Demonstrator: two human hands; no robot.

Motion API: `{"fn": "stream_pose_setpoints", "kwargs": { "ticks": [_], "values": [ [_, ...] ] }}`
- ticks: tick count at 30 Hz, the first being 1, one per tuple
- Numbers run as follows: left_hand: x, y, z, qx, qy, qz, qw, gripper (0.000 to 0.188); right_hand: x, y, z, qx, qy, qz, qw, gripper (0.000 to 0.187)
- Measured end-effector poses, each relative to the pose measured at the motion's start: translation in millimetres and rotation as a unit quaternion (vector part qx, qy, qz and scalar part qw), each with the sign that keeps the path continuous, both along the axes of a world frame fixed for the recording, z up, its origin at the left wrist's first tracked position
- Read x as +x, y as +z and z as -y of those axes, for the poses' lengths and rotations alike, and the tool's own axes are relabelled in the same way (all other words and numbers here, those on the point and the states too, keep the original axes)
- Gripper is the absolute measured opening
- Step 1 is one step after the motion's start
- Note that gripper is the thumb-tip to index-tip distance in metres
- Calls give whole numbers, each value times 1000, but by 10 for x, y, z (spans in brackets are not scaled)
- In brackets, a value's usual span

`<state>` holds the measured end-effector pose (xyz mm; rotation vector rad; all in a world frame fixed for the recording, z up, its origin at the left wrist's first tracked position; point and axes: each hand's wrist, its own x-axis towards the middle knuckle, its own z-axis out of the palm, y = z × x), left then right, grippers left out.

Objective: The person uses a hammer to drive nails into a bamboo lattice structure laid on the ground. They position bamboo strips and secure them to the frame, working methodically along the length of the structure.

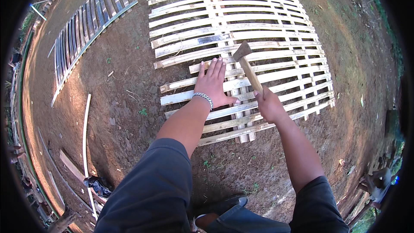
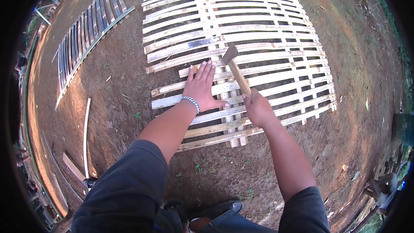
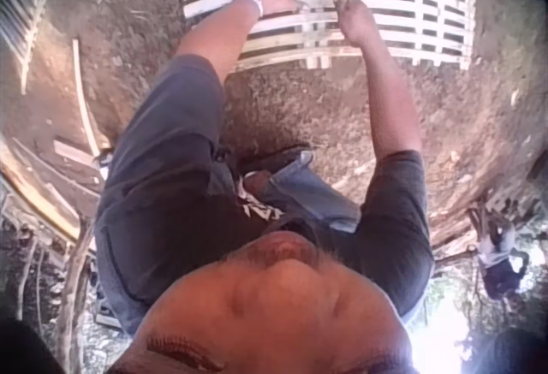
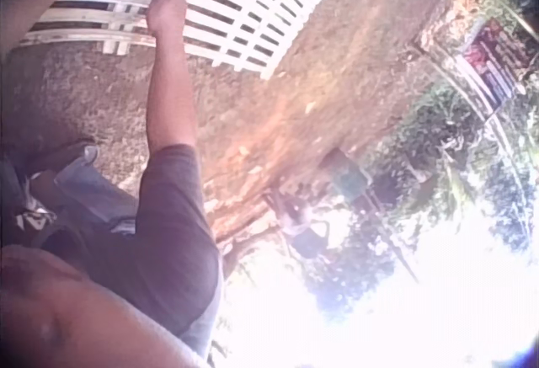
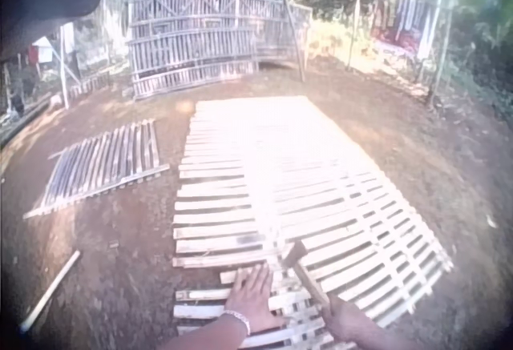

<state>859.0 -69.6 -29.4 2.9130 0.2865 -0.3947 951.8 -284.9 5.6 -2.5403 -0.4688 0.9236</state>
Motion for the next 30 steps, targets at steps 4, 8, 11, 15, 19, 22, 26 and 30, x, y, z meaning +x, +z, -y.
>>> {"fn": "stream_pose_setpoints", "kwargs": {
  "ticks": [4,8,11,15,19,22,26,30],
  "values": [
    [-22,-17,-54,15,4,5,1000,142,-40,461,-235,165,-197,19,966,39],
    [29,-9,25,8,-5,16,1000,142,-185,119,-71,-41,-16,90,995,34],
    [7,-36,-43,12,4,26,1000,142,-193,284,-184,-14,-30,65,997,34],
    [-16,-64,-8,2,1,35,999,142,-272,286,-163,46,-56,111,991,35],
    [-41,-36,5,-7,-2,25,1000,142,-161,233,-84,-50,16,80,995,34],
    [-29,-40,-33,4,2,28,1000,140,-182,522,-270,6,-29,123,992,34],
    [-31,-19,-34,-13,7,25,1000,139,-150,731,-467,92,1,227,969,31],
    [-36,-8,-19,-31,20,25,999,138,-120,897,-540,58,79,234,967,32]
  ]
}}
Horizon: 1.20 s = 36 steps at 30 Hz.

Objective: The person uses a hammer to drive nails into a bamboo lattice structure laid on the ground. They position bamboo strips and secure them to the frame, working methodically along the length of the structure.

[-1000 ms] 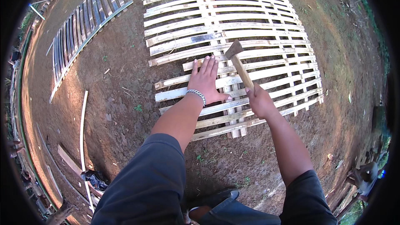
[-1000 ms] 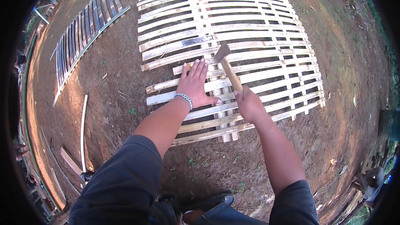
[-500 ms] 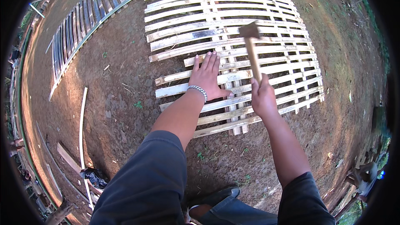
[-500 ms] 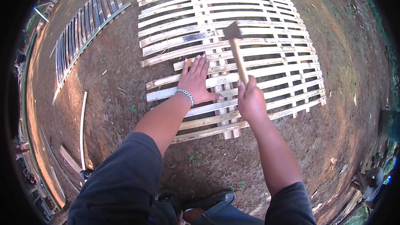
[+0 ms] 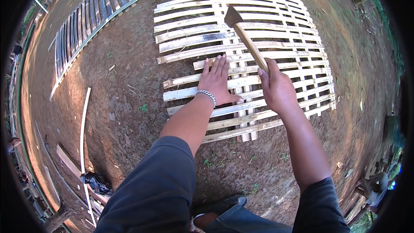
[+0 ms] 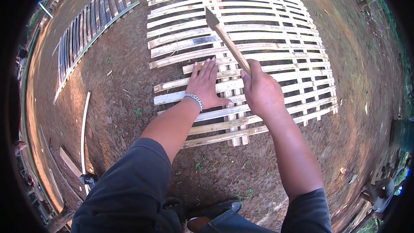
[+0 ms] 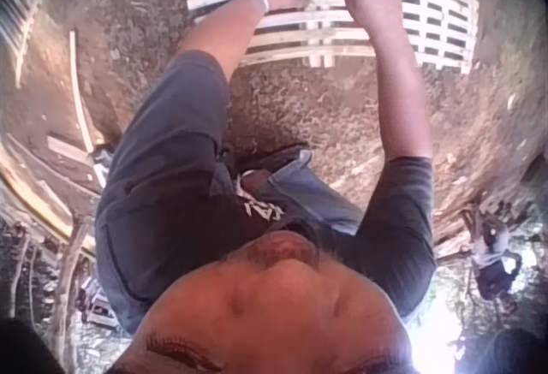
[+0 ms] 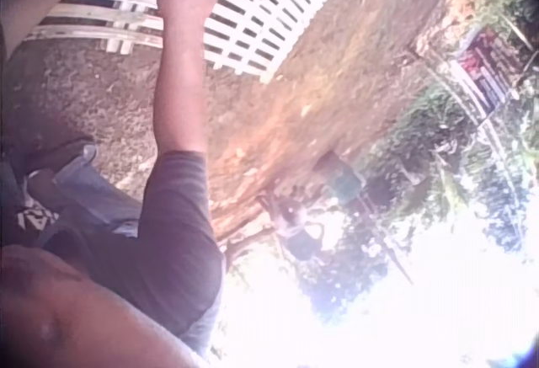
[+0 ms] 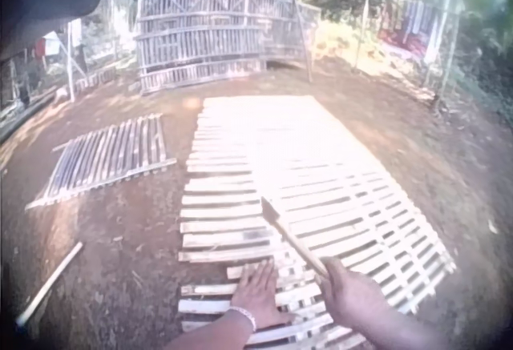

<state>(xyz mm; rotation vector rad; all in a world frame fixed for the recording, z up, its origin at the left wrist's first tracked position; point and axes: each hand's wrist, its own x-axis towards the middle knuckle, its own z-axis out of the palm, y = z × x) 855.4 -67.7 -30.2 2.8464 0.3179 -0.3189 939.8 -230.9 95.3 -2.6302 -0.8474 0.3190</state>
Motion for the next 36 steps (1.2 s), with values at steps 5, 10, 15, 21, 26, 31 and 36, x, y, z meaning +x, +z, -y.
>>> {"fn": "stream_pose_setpoints", "kwargs": {
  "ticks": [5,10,15,21,26,31,36],
  "values": [
    [-16,-71,-22,-4,-4,25,1000,137,7,84,-126,-87,30,-5,996,31],
    [-27,-35,-19,-1,-12,10,1000,139,283,192,63,-229,46,-26,972,31],
    [-13,-3,-43,-3,-11,-1,1000,138,48,266,-165,-11,-38,-60,997,35],
    [-23,-48,-37,13,-12,0,1000,140,236,153,7,-107,-11,-114,988,37],
    [36,-5,7,7,-18,-1,1000,140,103,-234,200,-154,-15,-91,984,36],
    [-28,3,-51,2,-3,-2,1000,141,93,-42,62,15,-83,-114,990,37],
    [6,9,-1,-1,-13,0,1000,141,-3,-500,320,-223,36,-87,970,37]
  ]
}}
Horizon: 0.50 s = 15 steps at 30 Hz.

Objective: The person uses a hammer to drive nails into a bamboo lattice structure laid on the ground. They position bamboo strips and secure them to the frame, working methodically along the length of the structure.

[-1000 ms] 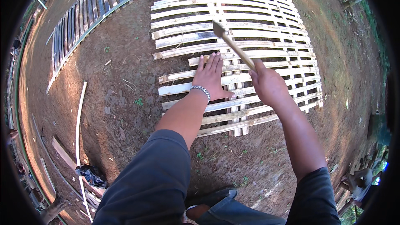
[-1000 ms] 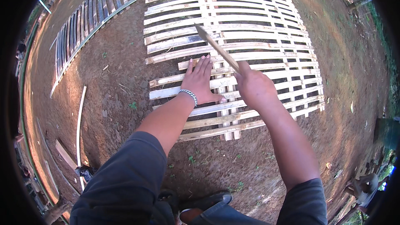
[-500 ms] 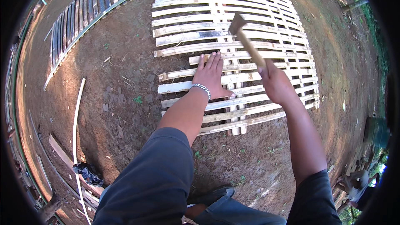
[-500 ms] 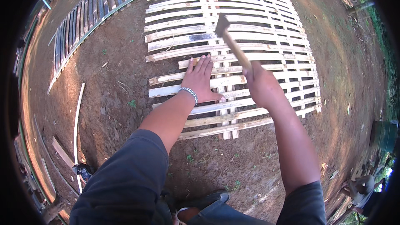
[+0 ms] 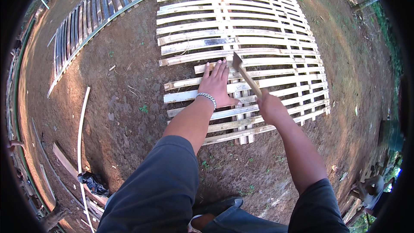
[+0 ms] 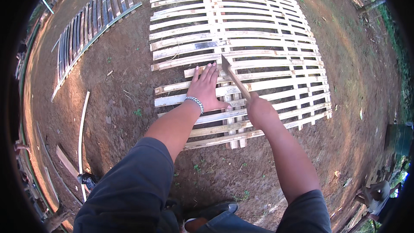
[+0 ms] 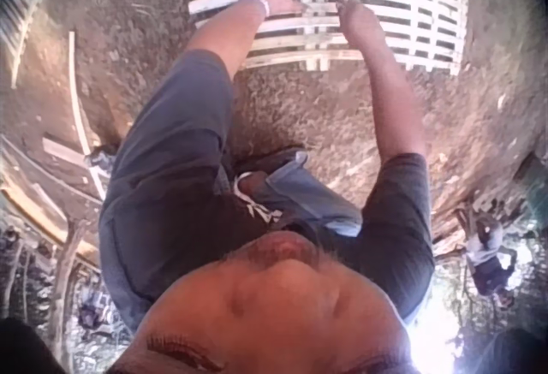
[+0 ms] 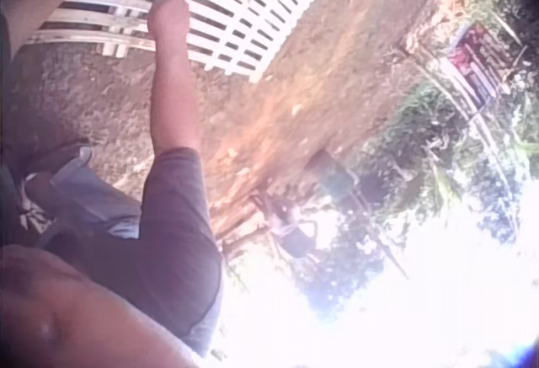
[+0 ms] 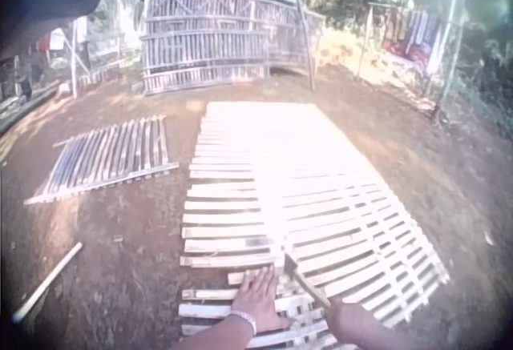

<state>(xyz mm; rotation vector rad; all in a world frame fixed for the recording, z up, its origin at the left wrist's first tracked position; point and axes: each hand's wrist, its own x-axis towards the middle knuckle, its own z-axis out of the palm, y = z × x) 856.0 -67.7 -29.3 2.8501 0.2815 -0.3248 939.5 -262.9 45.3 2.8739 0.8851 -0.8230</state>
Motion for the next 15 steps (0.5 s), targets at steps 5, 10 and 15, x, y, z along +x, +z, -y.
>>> {"fn": "stream_pose_setpoints", "kwargs": {
  "ticks": [5,10,15],
  "values": [
    [-11,-33,-51,3,8,11,1000,142,-36,223,-169,257,-161,54,952,37],
    [-11,-85,-33,-6,7,16,1000,143,-74,-78,-57,98,-85,-1,992,39],
    [-47,-84,-41,10,9,22,1000,141,-250,-94,-94,141,-173,-18,975,33]
  ]
}}
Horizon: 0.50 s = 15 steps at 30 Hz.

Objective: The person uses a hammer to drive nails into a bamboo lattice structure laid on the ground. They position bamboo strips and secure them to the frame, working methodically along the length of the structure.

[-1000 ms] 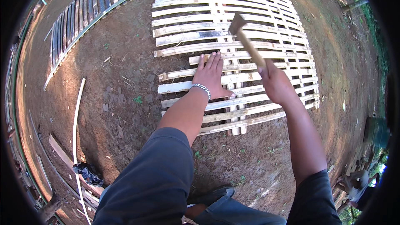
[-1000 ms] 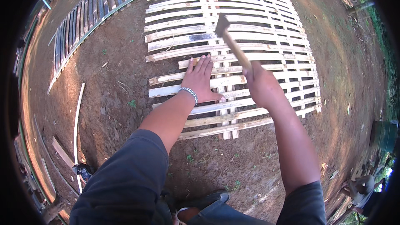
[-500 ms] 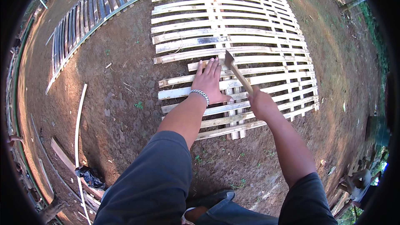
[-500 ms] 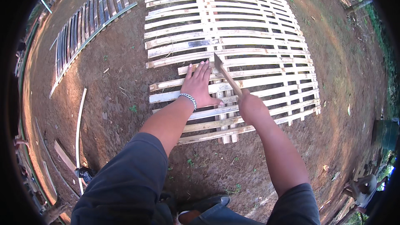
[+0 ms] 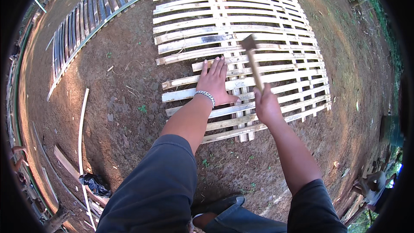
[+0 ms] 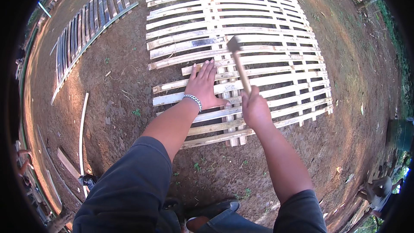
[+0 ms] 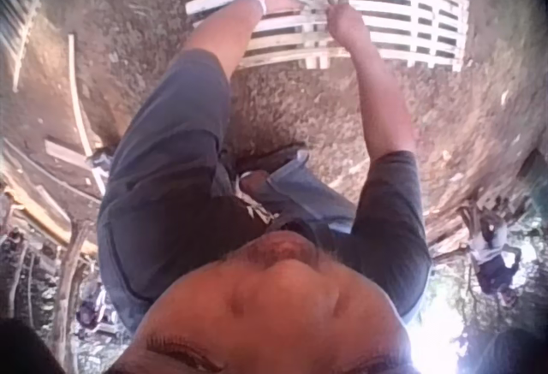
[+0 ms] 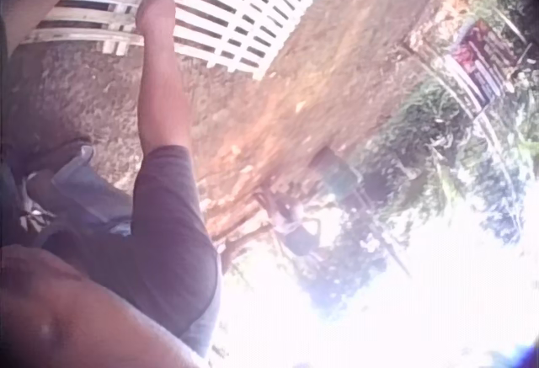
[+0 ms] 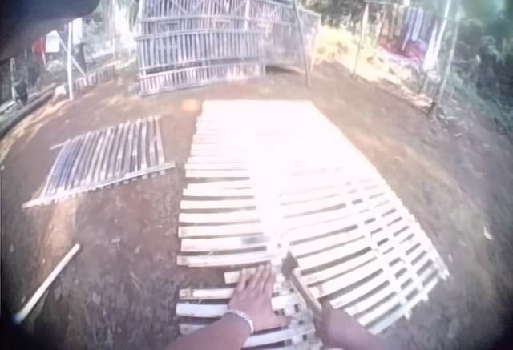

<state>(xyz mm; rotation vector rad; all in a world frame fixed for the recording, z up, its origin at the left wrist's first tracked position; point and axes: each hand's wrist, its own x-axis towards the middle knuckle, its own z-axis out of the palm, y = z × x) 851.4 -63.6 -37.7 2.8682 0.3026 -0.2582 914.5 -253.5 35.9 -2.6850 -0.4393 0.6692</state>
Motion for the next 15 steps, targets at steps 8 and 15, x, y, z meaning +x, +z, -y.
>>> {"fn": "stream_pose_setpoints", "kwargs": {
  "ticks": [8,15],
  "values": [
    [148,120,162,23,-11,-31,999,139,295,-55,410,-34,71,-62,995,38],
    [217,355,62,52,-28,-138,989,141,-866,783,2235,19,-155,-137,978,38]
  ]
}}
